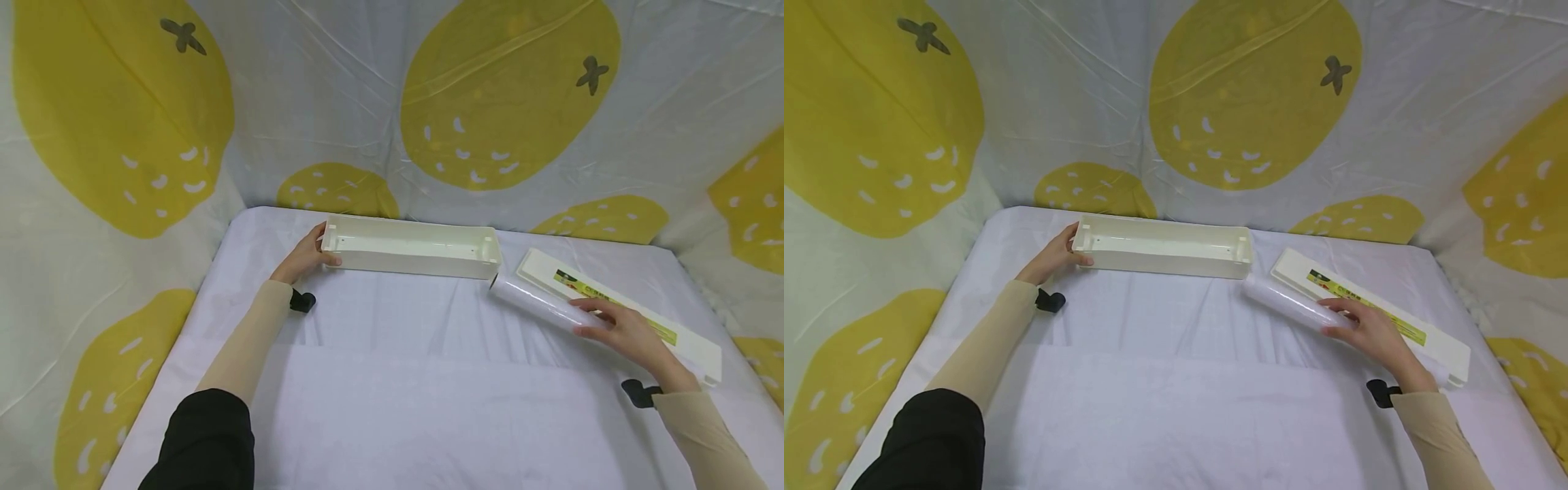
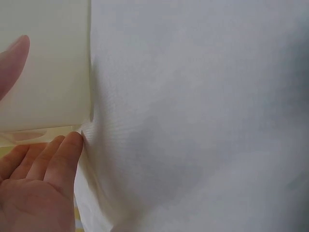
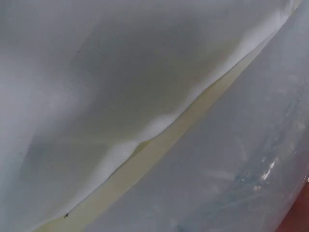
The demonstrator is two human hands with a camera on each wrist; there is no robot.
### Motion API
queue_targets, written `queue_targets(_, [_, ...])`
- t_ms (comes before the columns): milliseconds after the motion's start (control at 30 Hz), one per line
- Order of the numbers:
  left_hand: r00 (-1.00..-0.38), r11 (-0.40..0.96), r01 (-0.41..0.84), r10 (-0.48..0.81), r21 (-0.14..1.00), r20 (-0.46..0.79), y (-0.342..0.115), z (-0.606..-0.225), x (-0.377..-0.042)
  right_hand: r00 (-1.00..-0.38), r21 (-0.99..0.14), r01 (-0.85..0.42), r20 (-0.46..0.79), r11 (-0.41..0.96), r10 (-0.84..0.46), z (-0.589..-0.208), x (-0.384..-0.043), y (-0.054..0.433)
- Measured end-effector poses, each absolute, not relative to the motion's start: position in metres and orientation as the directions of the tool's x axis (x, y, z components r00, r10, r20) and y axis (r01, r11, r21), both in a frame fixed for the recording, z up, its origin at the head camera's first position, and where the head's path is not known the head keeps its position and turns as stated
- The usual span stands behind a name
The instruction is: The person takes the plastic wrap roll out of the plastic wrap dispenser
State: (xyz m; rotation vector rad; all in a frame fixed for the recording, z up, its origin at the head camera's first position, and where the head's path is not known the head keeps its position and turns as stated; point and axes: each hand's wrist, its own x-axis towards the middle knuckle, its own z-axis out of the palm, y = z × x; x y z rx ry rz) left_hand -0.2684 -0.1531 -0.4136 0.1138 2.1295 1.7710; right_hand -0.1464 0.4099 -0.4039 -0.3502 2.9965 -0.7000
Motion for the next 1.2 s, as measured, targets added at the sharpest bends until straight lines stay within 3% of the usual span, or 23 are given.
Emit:
queue_targets(400, [-0.929, 0.211, -0.165, 0.296, 0.963, -0.224, -0.152, -0.413, -0.268, -0.958, -0.419, -0.281, 0.065, 0.863, -0.281, -0.414, -0.145, 0.414])
queue_targets(1200, [-0.935, 0.231, -0.168, 0.270, 0.958, -0.229, -0.153, -0.425, -0.277, -0.954, -0.429, -0.250, -0.043, 0.868, -0.296, -0.415, -0.149, 0.402])
